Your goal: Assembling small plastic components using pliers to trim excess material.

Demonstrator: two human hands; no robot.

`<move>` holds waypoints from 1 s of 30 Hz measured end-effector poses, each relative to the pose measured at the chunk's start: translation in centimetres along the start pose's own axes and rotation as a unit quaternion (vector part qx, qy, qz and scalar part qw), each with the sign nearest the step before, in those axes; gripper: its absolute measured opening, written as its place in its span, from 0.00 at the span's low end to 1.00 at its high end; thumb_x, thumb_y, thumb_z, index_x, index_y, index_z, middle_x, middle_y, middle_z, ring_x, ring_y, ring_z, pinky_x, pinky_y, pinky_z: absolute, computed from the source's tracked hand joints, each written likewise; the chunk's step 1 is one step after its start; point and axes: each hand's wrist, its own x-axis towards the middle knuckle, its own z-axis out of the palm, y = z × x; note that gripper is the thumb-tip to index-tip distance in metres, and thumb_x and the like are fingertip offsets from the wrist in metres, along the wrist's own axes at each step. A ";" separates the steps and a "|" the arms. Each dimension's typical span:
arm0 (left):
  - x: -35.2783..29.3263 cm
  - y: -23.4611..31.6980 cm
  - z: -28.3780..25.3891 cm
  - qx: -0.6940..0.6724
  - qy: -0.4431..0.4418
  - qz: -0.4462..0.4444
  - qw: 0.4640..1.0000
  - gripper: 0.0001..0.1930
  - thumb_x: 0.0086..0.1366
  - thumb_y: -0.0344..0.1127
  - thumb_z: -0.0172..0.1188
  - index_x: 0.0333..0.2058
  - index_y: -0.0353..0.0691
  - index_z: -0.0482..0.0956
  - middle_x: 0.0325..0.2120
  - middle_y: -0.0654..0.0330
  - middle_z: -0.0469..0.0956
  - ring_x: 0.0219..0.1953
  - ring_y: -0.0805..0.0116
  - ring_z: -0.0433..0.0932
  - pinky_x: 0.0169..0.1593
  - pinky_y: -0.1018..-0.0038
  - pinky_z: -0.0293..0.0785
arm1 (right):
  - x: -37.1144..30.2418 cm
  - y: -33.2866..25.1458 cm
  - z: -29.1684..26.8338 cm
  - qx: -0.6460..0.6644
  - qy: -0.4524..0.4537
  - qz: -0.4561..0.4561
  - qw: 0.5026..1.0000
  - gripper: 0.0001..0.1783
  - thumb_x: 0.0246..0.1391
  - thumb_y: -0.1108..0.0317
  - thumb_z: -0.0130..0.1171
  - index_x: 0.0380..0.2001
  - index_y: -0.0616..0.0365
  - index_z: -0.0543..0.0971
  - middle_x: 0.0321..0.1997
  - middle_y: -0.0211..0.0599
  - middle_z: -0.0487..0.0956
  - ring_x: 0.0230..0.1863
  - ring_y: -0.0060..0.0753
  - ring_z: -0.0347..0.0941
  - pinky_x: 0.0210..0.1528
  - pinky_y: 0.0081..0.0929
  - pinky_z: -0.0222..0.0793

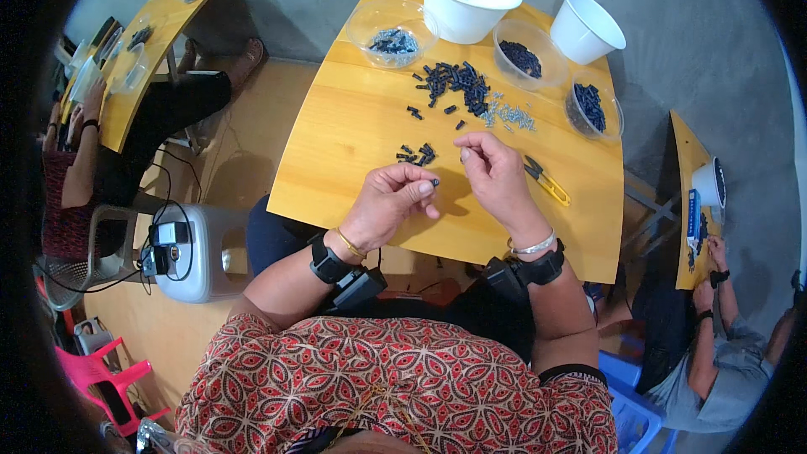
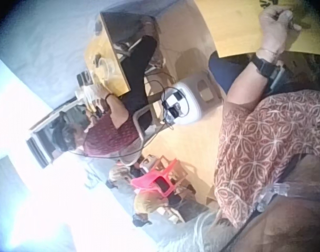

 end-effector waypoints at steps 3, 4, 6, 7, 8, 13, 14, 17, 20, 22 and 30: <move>0.2 -0.3 0.0 -0.035 -0.005 -0.002 0.999 0.06 0.61 0.26 0.54 0.37 0.33 0.75 0.27 0.60 0.75 0.27 0.71 0.76 0.34 0.76 0.77 | -1.3 -1.4 -0.3 0.087 -0.043 0.000 0.995 0.05 0.55 0.77 0.50 0.35 0.65 0.71 0.26 0.29 0.72 0.26 0.18 0.68 0.30 0.16 0.65; 0.2 -0.3 0.1 -0.043 -0.007 -0.008 0.999 0.06 0.61 0.26 0.54 0.37 0.33 0.75 0.27 0.59 0.75 0.28 0.71 0.77 0.35 0.75 0.78 | -1.6 -1.6 -0.4 0.088 -0.041 0.001 0.995 0.05 0.55 0.77 0.50 0.35 0.65 0.71 0.26 0.29 0.72 0.26 0.18 0.68 0.30 0.16 0.65; 0.2 -0.4 0.2 -0.050 -0.008 -0.015 0.999 0.06 0.61 0.26 0.54 0.37 0.33 0.75 0.28 0.59 0.75 0.28 0.70 0.77 0.35 0.75 0.78 | -2.0 -1.9 -0.5 0.181 -0.053 0.022 0.982 0.04 0.55 0.76 0.51 0.34 0.64 0.70 0.25 0.29 0.72 0.25 0.17 0.69 0.28 0.15 0.65; 0.2 -0.5 0.2 -0.049 -0.010 -0.011 0.999 0.07 0.61 0.26 0.55 0.38 0.34 0.75 0.28 0.59 0.75 0.28 0.70 0.77 0.35 0.75 0.78 | -2.1 -1.9 -0.6 0.181 -0.052 0.022 0.982 0.04 0.55 0.76 0.51 0.34 0.64 0.70 0.25 0.29 0.72 0.25 0.17 0.69 0.28 0.15 0.65; 0.2 -0.5 0.2 -0.048 -0.012 -0.006 0.999 0.07 0.61 0.26 0.55 0.38 0.34 0.75 0.28 0.59 0.76 0.28 0.70 0.77 0.35 0.76 0.78 | -2.2 -1.9 -0.7 0.214 -0.067 0.024 0.974 0.04 0.55 0.76 0.51 0.33 0.64 0.69 0.26 0.29 0.72 0.25 0.18 0.69 0.27 0.15 0.65; 0.2 -0.7 0.3 -0.028 -0.004 0.016 0.999 0.07 0.60 0.25 0.55 0.38 0.34 0.76 0.31 0.60 0.76 0.29 0.69 0.77 0.35 0.77 0.77 | -2.5 -2.3 -0.9 0.273 -0.095 0.059 0.956 0.04 0.55 0.73 0.52 0.33 0.61 0.69 0.24 0.32 0.73 0.23 0.20 0.70 0.27 0.16 0.67; 0.1 -0.7 0.3 -0.022 -0.005 0.028 0.999 0.07 0.60 0.25 0.56 0.38 0.34 0.76 0.31 0.60 0.77 0.29 0.69 0.78 0.35 0.77 0.77 | -2.6 -2.1 -0.8 0.301 -0.091 0.075 0.946 0.05 0.55 0.71 0.53 0.32 0.60 0.70 0.24 0.32 0.73 0.22 0.20 0.69 0.26 0.16 0.67; 0.2 -0.6 0.5 0.006 -0.002 0.060 0.998 0.07 0.60 0.24 0.56 0.38 0.34 0.76 0.31 0.60 0.77 0.30 0.69 0.78 0.36 0.78 0.76 | -2.7 -1.6 -0.2 0.346 -0.067 0.101 0.930 0.05 0.56 0.71 0.53 0.31 0.60 0.70 0.22 0.32 0.73 0.20 0.20 0.69 0.24 0.16 0.66; 0.1 -0.5 0.6 0.027 0.004 0.074 0.997 0.07 0.60 0.24 0.56 0.38 0.34 0.76 0.31 0.60 0.77 0.30 0.70 0.78 0.36 0.78 0.76 | -2.9 -1.3 0.5 0.391 -0.040 0.104 0.913 0.04 0.55 0.73 0.52 0.29 0.61 0.70 0.21 0.33 0.74 0.19 0.21 0.69 0.23 0.16 0.66; -0.1 -0.3 0.6 0.032 0.004 0.077 0.997 0.07 0.59 0.24 0.56 0.38 0.34 0.76 0.31 0.60 0.77 0.30 0.70 0.78 0.36 0.78 0.76 | -2.9 -1.3 0.9 0.414 -0.032 0.097 0.904 0.03 0.55 0.73 0.52 0.29 0.61 0.71 0.21 0.33 0.74 0.19 0.20 0.68 0.22 0.17 0.65; -0.2 0.2 0.8 0.047 0.002 0.082 0.996 0.07 0.59 0.24 0.56 0.37 0.33 0.76 0.31 0.59 0.77 0.30 0.71 0.77 0.37 0.78 0.75 | -2.8 -1.1 1.7 0.445 -0.015 0.086 0.891 0.05 0.55 0.75 0.52 0.26 0.59 0.69 0.20 0.35 0.73 0.18 0.21 0.66 0.21 0.17 0.63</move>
